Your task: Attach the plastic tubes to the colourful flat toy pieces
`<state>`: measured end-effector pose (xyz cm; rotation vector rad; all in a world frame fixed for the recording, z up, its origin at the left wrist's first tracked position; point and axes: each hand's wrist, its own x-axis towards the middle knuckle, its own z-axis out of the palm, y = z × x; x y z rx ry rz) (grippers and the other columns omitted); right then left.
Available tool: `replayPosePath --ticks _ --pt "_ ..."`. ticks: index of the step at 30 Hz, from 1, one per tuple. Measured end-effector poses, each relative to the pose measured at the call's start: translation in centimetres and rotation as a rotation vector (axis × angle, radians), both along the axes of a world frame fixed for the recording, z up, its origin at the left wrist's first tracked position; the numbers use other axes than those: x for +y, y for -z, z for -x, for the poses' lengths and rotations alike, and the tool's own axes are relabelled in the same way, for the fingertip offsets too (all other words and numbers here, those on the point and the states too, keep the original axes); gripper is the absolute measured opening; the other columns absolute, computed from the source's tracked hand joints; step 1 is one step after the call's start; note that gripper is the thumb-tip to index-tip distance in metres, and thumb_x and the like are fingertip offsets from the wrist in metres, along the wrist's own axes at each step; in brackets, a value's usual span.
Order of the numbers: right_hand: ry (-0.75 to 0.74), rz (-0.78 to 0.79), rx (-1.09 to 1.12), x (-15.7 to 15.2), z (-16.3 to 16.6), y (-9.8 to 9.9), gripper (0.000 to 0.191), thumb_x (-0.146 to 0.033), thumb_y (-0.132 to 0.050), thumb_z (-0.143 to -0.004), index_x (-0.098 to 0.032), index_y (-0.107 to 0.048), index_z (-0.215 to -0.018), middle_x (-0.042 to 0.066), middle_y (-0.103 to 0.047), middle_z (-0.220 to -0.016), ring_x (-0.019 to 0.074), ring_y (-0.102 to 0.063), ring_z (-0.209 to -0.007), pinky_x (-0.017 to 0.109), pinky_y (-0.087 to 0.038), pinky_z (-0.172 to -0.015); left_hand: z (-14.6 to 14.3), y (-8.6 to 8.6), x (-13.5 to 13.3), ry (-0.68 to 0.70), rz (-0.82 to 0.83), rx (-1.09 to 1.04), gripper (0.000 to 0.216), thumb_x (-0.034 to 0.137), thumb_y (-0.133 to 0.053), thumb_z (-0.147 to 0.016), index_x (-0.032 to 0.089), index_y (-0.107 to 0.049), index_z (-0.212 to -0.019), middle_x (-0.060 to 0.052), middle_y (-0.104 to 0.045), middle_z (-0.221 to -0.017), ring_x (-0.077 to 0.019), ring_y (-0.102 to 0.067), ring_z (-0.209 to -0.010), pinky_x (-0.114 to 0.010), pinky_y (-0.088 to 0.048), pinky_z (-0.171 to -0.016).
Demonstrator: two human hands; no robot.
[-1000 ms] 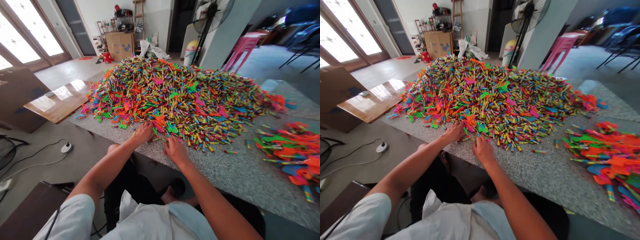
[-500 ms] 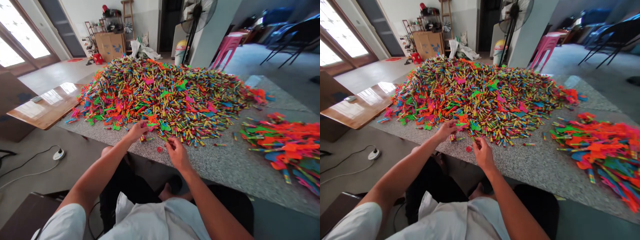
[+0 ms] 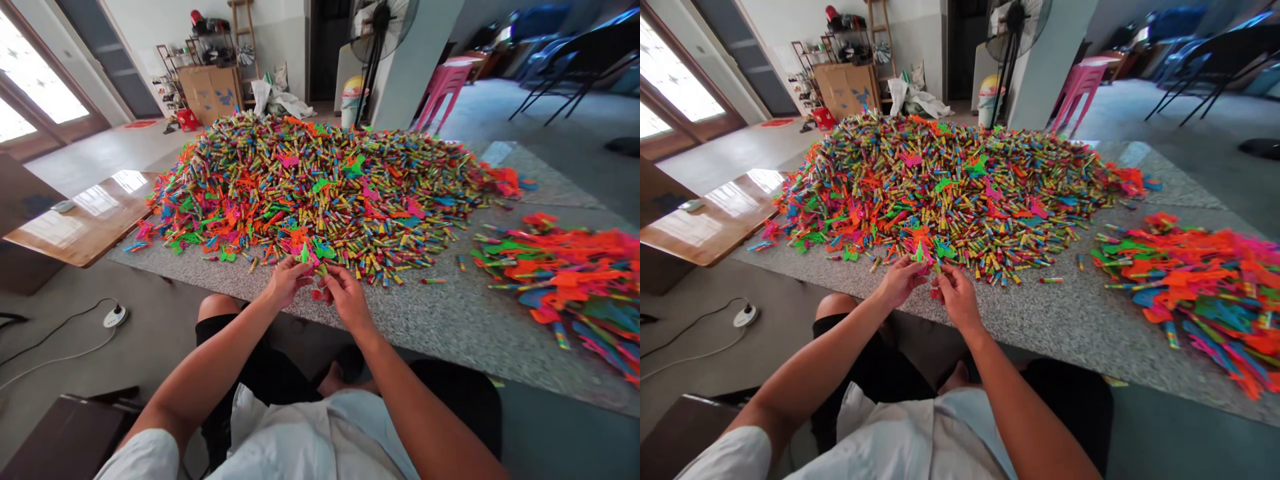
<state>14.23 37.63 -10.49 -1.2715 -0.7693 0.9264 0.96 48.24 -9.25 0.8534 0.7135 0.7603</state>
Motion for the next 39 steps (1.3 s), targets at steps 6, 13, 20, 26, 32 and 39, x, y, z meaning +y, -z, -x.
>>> replayPosePath --ticks 6,13,20,26,32,39 --pt "-0.016 -0.038 0.031 -0.6 -0.3 -0.1 0.039 -0.055 -0.073 -0.088 -0.021 -0.072 -0.108 0.0 -0.069 -0.076 0.0126 -0.054 -0.051 0.027 -0.042 -0.046 -0.6 -0.1 -0.7 -0.019 -0.021 0.003 0.052 0.039 -0.102 -0.06 0.018 -0.067 -0.093 -0.002 -0.074 -0.091 -0.0125 -0.071 -0.078 -0.022 -0.057 -0.064" --pt "-0.062 -0.024 0.302 -0.7 -0.5 0.6 0.038 -0.053 -0.077 -0.083 -0.022 -0.072 -0.104 -0.002 -0.066 -0.072 0.0117 -0.052 -0.048 0.026 -0.038 -0.044 -0.7 -0.6 -1.1 0.022 0.0 -0.007 0.051 0.038 -0.102 -0.061 0.017 -0.067 -0.093 -0.001 -0.072 -0.088 -0.01 -0.068 -0.073 -0.021 -0.056 -0.063" --pt "-0.107 -0.024 0.377 -1.0 -0.8 0.5 0.037 -0.053 -0.077 -0.082 -0.024 -0.068 -0.103 -0.003 -0.064 -0.073 0.0115 -0.049 -0.048 0.026 -0.037 -0.042 -0.8 -0.7 -1.2 0.056 0.012 -0.017 0.051 0.039 -0.101 -0.062 0.018 -0.069 -0.094 -0.001 -0.073 -0.089 -0.0104 -0.069 -0.073 -0.022 -0.056 -0.065" --pt "-0.09 -0.024 0.169 -1.3 -1.3 0.8 0.039 -0.058 -0.073 -0.087 -0.023 -0.072 -0.103 -0.002 -0.065 -0.072 0.0113 -0.049 -0.047 0.027 -0.039 -0.043 -1.1 -0.4 -1.5 0.016 -0.023 0.002 0.053 0.042 -0.102 -0.058 0.018 -0.067 -0.091 -0.001 -0.074 -0.086 -0.0116 -0.068 -0.072 -0.024 -0.054 -0.066" --pt "-0.048 0.003 -0.094 -1.7 -1.4 0.2 0.039 -0.059 -0.066 -0.093 -0.022 -0.076 -0.1 -0.002 -0.061 -0.068 0.0125 -0.047 -0.047 0.029 -0.041 -0.044 -2.3 0.5 -2.7 -0.148 -0.077 0.069 0.052 0.045 -0.098 -0.06 0.021 -0.064 -0.091 -0.002 -0.076 -0.086 -0.0156 -0.071 -0.077 -0.026 -0.049 -0.068" --pt "-0.127 0.096 0.111 -2.4 -1.7 0.2 0.038 -0.059 -0.071 -0.088 -0.021 -0.071 -0.094 -0.003 -0.058 -0.068 0.0107 -0.042 -0.047 0.027 -0.045 -0.042 -3.3 1.3 -3.9 -0.226 -0.183 0.198 0.041 0.044 -0.091 -0.068 0.021 -0.063 -0.087 -0.001 -0.073 -0.08 -0.0133 -0.063 -0.07 -0.025 -0.046 -0.064"
